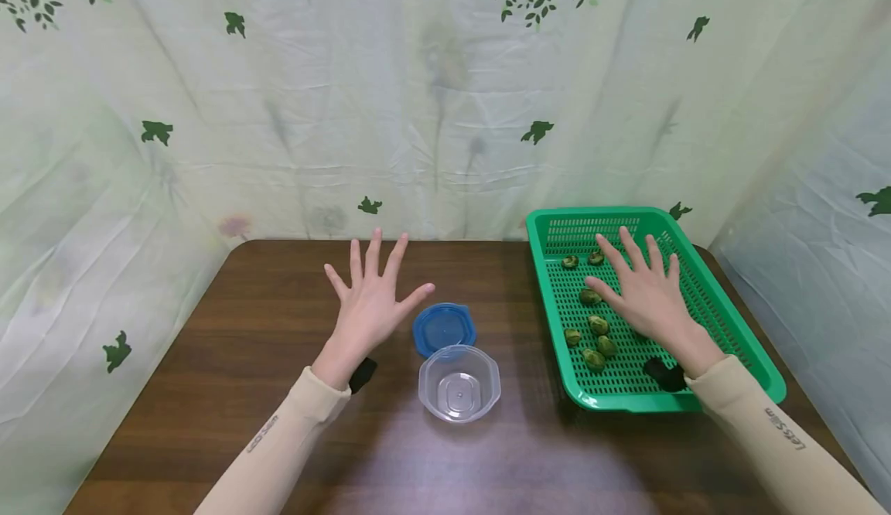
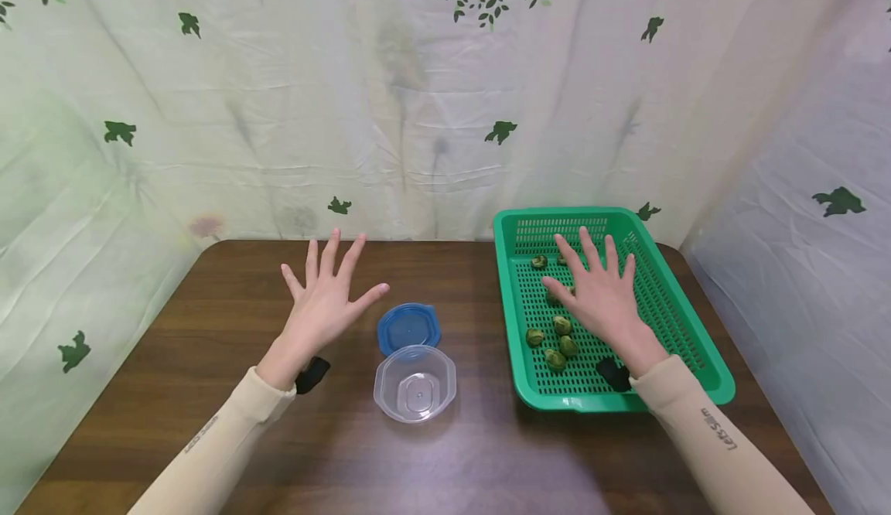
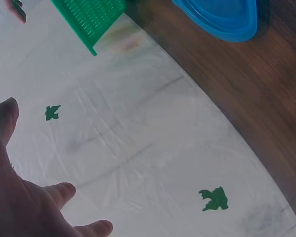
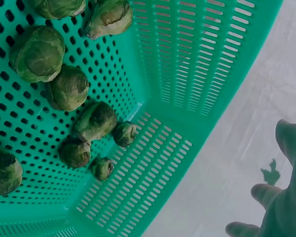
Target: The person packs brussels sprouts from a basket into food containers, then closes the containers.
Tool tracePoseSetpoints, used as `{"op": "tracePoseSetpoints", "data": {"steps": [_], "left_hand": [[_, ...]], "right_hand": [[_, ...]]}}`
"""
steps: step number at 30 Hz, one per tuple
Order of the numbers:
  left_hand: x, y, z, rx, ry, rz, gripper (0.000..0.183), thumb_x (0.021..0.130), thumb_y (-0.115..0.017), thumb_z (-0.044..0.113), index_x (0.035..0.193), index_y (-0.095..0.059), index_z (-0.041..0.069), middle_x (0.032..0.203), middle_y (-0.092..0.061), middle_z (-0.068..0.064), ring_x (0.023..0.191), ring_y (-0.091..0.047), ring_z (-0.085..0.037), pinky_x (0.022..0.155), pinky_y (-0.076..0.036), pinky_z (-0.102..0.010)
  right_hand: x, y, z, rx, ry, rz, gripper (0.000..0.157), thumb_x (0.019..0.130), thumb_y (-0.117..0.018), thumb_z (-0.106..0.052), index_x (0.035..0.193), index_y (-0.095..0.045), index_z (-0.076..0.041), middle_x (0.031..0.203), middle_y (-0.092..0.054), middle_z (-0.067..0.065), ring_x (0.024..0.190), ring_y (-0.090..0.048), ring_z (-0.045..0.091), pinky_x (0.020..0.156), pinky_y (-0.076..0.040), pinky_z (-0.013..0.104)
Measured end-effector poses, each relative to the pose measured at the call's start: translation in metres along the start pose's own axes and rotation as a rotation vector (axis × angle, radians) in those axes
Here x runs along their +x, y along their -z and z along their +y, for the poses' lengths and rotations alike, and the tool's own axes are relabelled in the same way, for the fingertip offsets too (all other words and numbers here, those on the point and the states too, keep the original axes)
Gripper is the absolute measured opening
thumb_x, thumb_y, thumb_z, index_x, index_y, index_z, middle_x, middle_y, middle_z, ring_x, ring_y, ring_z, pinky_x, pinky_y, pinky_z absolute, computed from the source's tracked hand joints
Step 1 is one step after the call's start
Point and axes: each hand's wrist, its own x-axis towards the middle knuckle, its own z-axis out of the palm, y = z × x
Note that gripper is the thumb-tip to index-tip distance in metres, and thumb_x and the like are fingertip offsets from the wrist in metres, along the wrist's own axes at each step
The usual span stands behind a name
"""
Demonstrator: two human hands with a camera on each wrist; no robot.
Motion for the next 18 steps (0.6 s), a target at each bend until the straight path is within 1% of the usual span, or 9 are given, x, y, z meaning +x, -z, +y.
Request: {"op": "tracePoseSetpoints", "data": {"steps": [6,11,14,16,18], "left_hand": [[-0.004,0.005,-0.001,-0.034,-0.020,-0.003,0.085,0.088,-0.046,0.069,0.155,-0.011,0.030,0.159,0.002,-0.009,0.141,0.008,-0.042,0.100,0.011,-0.071],[-0.009,0.008,-0.002,-0.073,-0.041,-0.017,0.085,0.088,-0.047,0.068,0.155,-0.009,0.032,0.159,0.002,-0.007,0.142,0.005,-0.040,0.101,0.007,-0.071],[-0.012,0.010,-0.004,-0.122,-0.056,-0.030,0.084,0.089,-0.050,0.066,0.154,-0.009,0.033,0.159,0.000,-0.006,0.142,0.002,-0.039,0.103,0.003,-0.070],[-0.014,0.012,-0.005,-0.173,-0.073,-0.039,0.083,0.090,-0.052,0.062,0.154,-0.010,0.033,0.159,-0.004,-0.007,0.142,-0.002,-0.039,0.104,-0.001,-0.069],[-0.016,0.013,-0.008,-0.237,-0.094,-0.045,0.081,0.090,-0.055,0.058,0.154,-0.012,0.031,0.159,-0.008,-0.007,0.142,-0.008,-0.039,0.106,-0.007,-0.067]], "right_hand": [[0.000,0.003,0.003,0.007,0.039,0.000,0.073,0.097,-0.045,-0.052,0.155,-0.011,-0.023,0.157,-0.006,0.019,0.138,0.002,0.050,0.100,-0.002,0.074],[-0.001,0.006,0.005,0.045,0.081,0.006,0.072,0.098,-0.049,-0.047,0.155,-0.013,-0.022,0.157,-0.008,0.018,0.138,-0.005,0.050,0.101,-0.008,0.072],[-0.001,0.007,0.007,0.089,0.115,0.008,0.072,0.098,-0.050,-0.044,0.155,-0.015,-0.019,0.157,-0.010,0.019,0.137,-0.009,0.050,0.101,-0.011,0.071],[-0.001,0.008,0.008,0.135,0.134,0.002,0.072,0.098,-0.053,-0.040,0.155,-0.016,-0.017,0.156,-0.011,0.020,0.136,-0.012,0.050,0.101,-0.014,0.070],[0.000,0.009,0.010,0.181,0.147,-0.006,0.072,0.098,-0.054,-0.037,0.154,-0.016,-0.015,0.155,-0.014,0.022,0.136,-0.015,0.049,0.101,-0.017,0.069]]}}
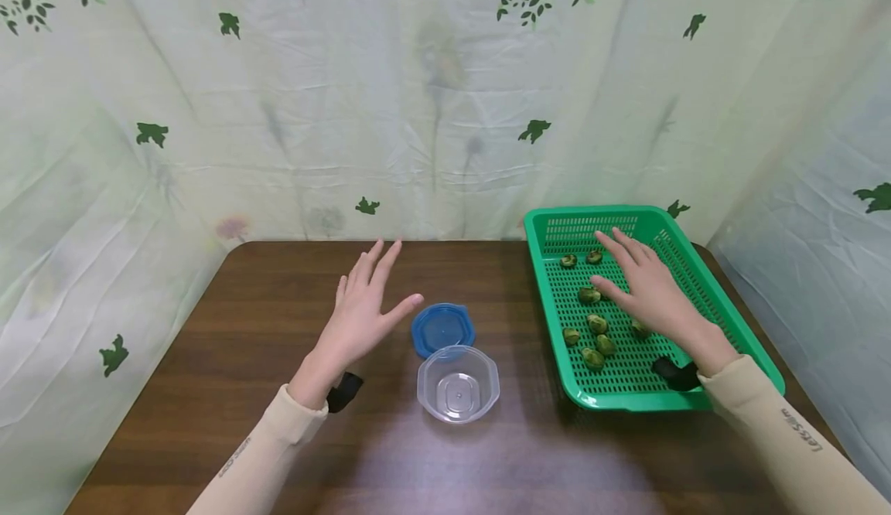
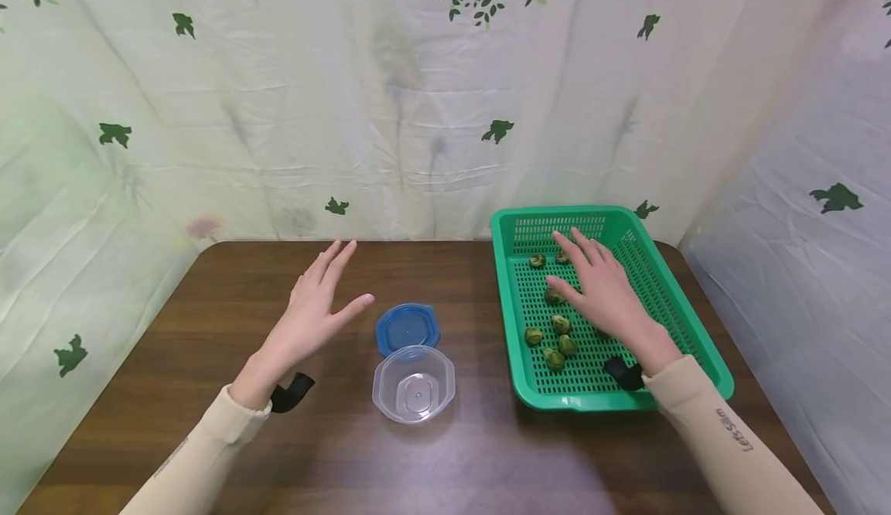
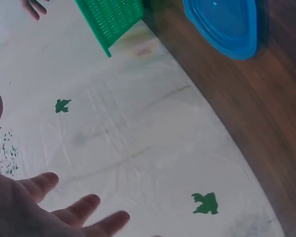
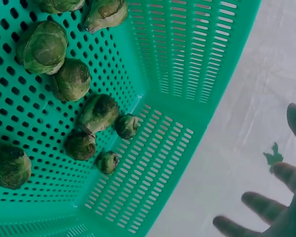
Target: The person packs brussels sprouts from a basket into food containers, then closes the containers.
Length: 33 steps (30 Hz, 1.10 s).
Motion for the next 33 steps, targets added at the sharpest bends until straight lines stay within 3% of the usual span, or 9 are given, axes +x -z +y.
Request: {"op": "tracePoseSetpoints", "data": {"steps": [6,12,19,22,28,30,33], "left_hand": [[-0.007,0.001,-0.009,-0.189,-0.067,-0.057,0.079,0.092,-0.060,0.045,0.154,-0.015,0.027,0.155,-0.019,-0.005,0.139,-0.023,-0.030,0.106,-0.026,-0.057],[-0.018,-0.003,-0.020,-0.315,-0.097,-0.119,0.075,0.092,-0.065,0.034,0.153,-0.022,0.027,0.150,-0.032,-0.006,0.133,-0.035,-0.028,0.103,-0.032,-0.056],[-0.033,-0.016,-0.034,-0.533,-0.105,-0.267,0.076,0.089,-0.071,0.022,0.151,-0.027,0.022,0.148,-0.036,-0.007,0.129,-0.042,-0.032,0.103,-0.037,-0.049],[-0.040,-0.024,-0.038,-0.584,-0.124,-0.309,0.079,0.086,-0.074,0.017,0.151,-0.029,0.018,0.147,-0.037,-0.010,0.128,-0.043,-0.036,0.101,-0.039,-0.048],[-0.052,-0.041,-0.040,-0.634,-0.151,-0.385,0.084,0.082,-0.077,0.013,0.150,-0.029,0.015,0.148,-0.035,-0.013,0.128,-0.041,-0.039,0.101,-0.038,-0.051],[-0.056,-0.047,-0.040,-0.621,-0.157,-0.402,0.086,0.081,-0.079,0.015,0.150,-0.029,0.014,0.149,-0.034,-0.013,0.128,-0.041,-0.037,0.100,-0.039,-0.051],[-0.060,-0.054,-0.039,-0.599,-0.169,-0.420,0.089,0.078,-0.081,0.017,0.150,-0.029,0.014,0.146,-0.036,-0.012,0.125,-0.043,-0.033,0.098,-0.041,-0.051]], "right_hand": [[0.000,0.005,0.005,0.140,-0.017,-0.026,0.070,0.098,-0.056,-0.033,0.154,-0.019,-0.016,0.153,-0.021,0.020,0.136,-0.022,0.045,0.101,-0.023,0.066],[-0.001,0.006,0.015,0.249,-0.036,-0.043,0.064,0.099,-0.054,-0.030,0.153,-0.022,-0.014,0.149,-0.031,0.019,0.122,-0.044,0.041,0.089,-0.039,0.062],[-0.004,0.008,0.027,0.434,-0.066,-0.119,0.059,0.101,-0.050,-0.025,0.152,-0.023,-0.013,0.144,-0.036,0.023,0.120,-0.047,0.044,0.090,-0.041,0.062],[-0.004,0.008,0.034,0.497,-0.066,-0.149,0.056,0.102,-0.048,-0.022,0.151,-0.025,-0.010,0.142,-0.038,0.024,0.116,-0.051,0.041,0.089,-0.045,0.056],[-0.005,0.007,0.042,0.609,-0.079,-0.234,0.053,0.103,-0.047,-0.020,0.149,-0.026,-0.003,0.135,-0.044,0.026,0.100,-0.062,0.013,0.082,-0.052,0.036],[-0.006,0.007,0.043,0.632,-0.075,-0.263,0.053,0.103,-0.046,-0.019,0.148,-0.025,-0.001,0.134,-0.044,0.028,0.098,-0.062,0.009,0.082,-0.052,0.037],[-0.007,0.007,0.045,0.640,-0.077,-0.312,0.052,0.103,-0.044,-0.019,0.148,-0.026,0.000,0.132,-0.045,0.029,0.099,-0.063,0.016,0.083,-0.052,0.041]]}}
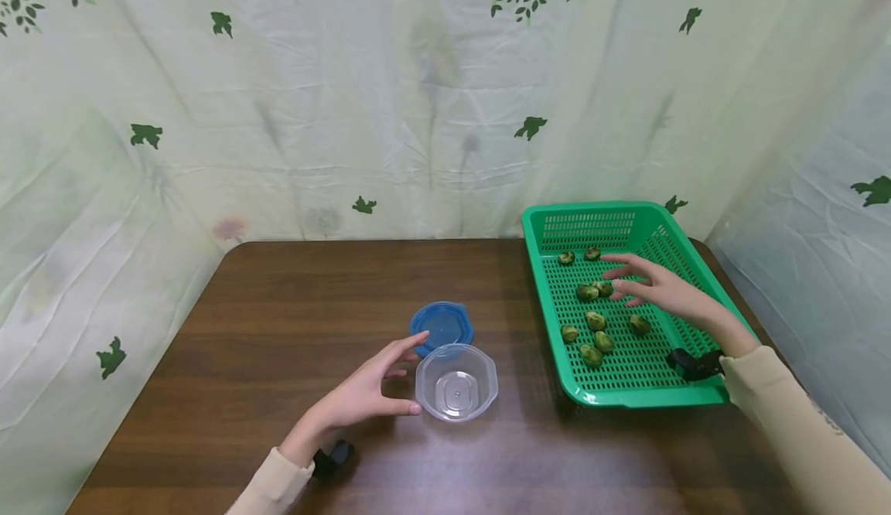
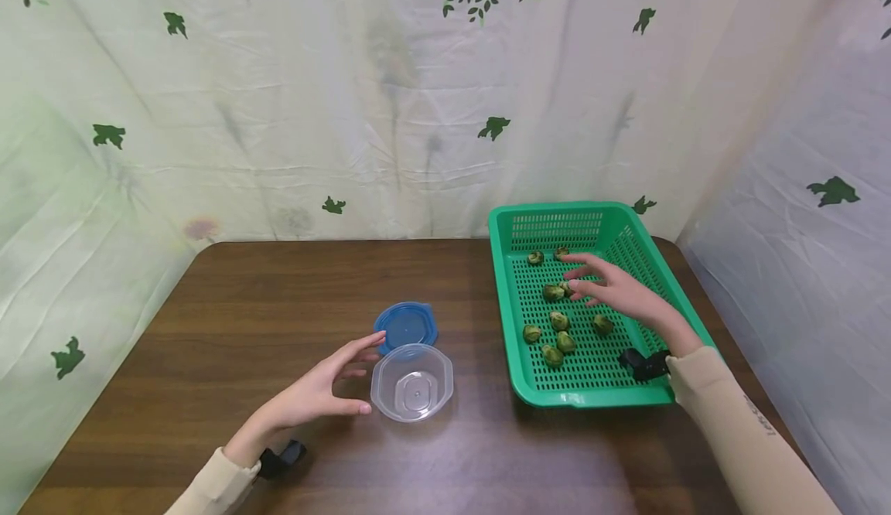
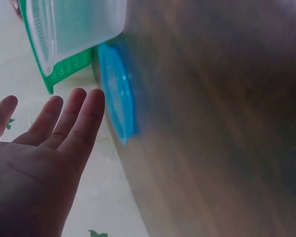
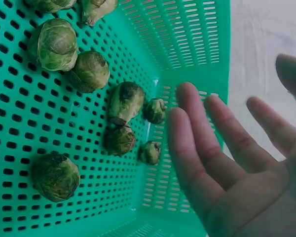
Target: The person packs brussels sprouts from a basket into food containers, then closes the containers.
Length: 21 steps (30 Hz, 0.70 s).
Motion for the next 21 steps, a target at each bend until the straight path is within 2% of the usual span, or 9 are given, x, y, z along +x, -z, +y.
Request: {"op": "tracePoseSetpoints", "data": {"steps": [4,7,12,21], "left_hand": [[-0.001,-0.008,-0.003,0.015,-0.021,-0.014,0.094,0.076,-0.083,0.015,0.151,-0.027,0.013,0.143,-0.039,-0.010,0.122,-0.045,-0.030,0.097,-0.042,-0.048],[-0.001,-0.012,-0.005,0.008,-0.034,-0.023,0.097,0.075,-0.084,0.014,0.152,-0.025,0.015,0.145,-0.035,-0.011,0.124,-0.043,-0.032,0.098,-0.042,-0.046],[0.001,-0.016,-0.007,-0.014,-0.027,-0.035,0.100,0.074,-0.084,0.013,0.152,-0.023,0.024,0.147,-0.032,-0.011,0.126,-0.041,-0.033,0.101,-0.041,-0.042],[0.004,-0.022,-0.010,0.011,-0.044,-0.032,0.098,0.074,-0.084,0.014,0.152,-0.025,0.011,0.151,-0.028,-0.004,0.135,-0.031,-0.027,0.105,-0.036,-0.039]], "right_hand": [[0.001,0.002,0.003,0.014,-0.047,-0.078,0.050,0.103,-0.044,-0.019,0.147,-0.028,0.000,0.133,-0.043,0.032,0.104,-0.059,0.036,0.084,-0.050,0.047],[0.003,0.004,0.006,0.039,-0.086,-0.127,0.051,0.102,-0.046,-0.018,0.146,-0.028,0.001,0.136,-0.040,0.033,0.107,-0.055,0.043,0.085,-0.050,0.050],[0.007,0.006,0.010,0.049,-0.157,-0.193,0.052,0.102,-0.048,-0.021,0.146,-0.030,0.001,0.139,-0.037,0.033,0.110,-0.054,0.042,0.088,-0.048,0.051],[0.015,0.007,0.016,0.031,-0.217,-0.286,0.053,0.102,-0.048,-0.023,0.145,-0.031,0.003,0.141,-0.034,0.032,0.111,-0.054,0.040,0.088,-0.047,0.049]]}}
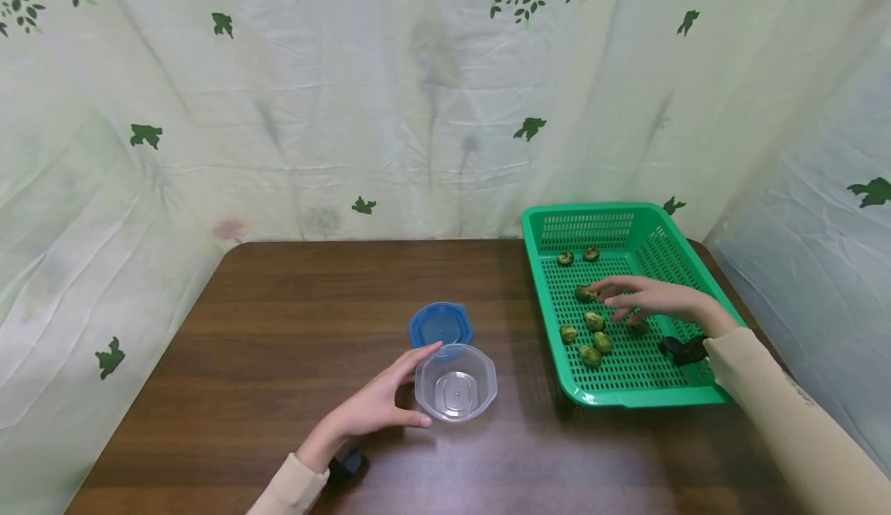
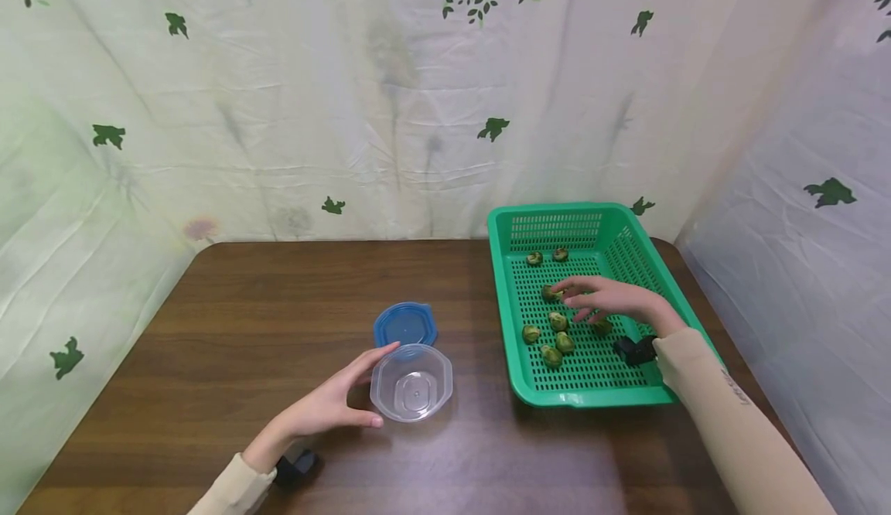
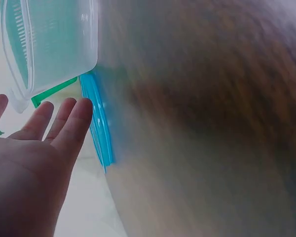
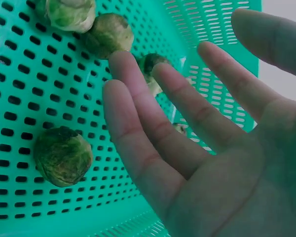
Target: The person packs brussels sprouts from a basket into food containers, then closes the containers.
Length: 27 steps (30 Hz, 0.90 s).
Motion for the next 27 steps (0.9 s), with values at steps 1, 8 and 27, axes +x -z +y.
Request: {"op": "tracePoseSetpoints", "data": {"steps": [1,8,27], "left_hand": [[0.000,-0.001,-0.001,0.001,-0.001,0.000,0.098,0.074,-0.084,0.014,0.152,-0.025,0.011,0.152,-0.028,-0.003,0.136,-0.031,-0.027,0.106,-0.035,-0.038],[0.002,-0.004,-0.003,-0.033,-0.006,-0.005,0.095,0.075,-0.083,0.016,0.151,-0.027,0.015,0.152,-0.028,-0.006,0.136,-0.029,-0.031,0.106,-0.034,-0.040],[0.007,-0.010,-0.005,-0.101,-0.007,0.003,0.093,0.073,-0.082,0.003,0.149,-0.029,0.005,0.151,-0.029,-0.014,0.134,-0.031,-0.036,0.101,-0.037,-0.048]], "right_hand": [[0.001,0.000,0.000,0.003,-0.006,-0.011,0.053,0.102,-0.048,-0.023,0.145,-0.031,0.003,0.142,-0.033,0.032,0.111,-0.054,0.040,0.088,-0.047,0.049],[0.009,-0.002,0.002,0.018,-0.064,-0.075,0.051,0.101,-0.048,-0.023,0.143,-0.035,0.003,0.146,-0.029,0.030,0.111,-0.054,0.039,0.091,-0.046,0.049],[0.025,-0.007,0.006,-0.002,-0.098,-0.089,0.036,0.100,-0.049,-0.015,0.129,-0.053,0.006,0.136,-0.043,0.027,0.101,-0.059,0.032,0.088,-0.049,0.046]]}}
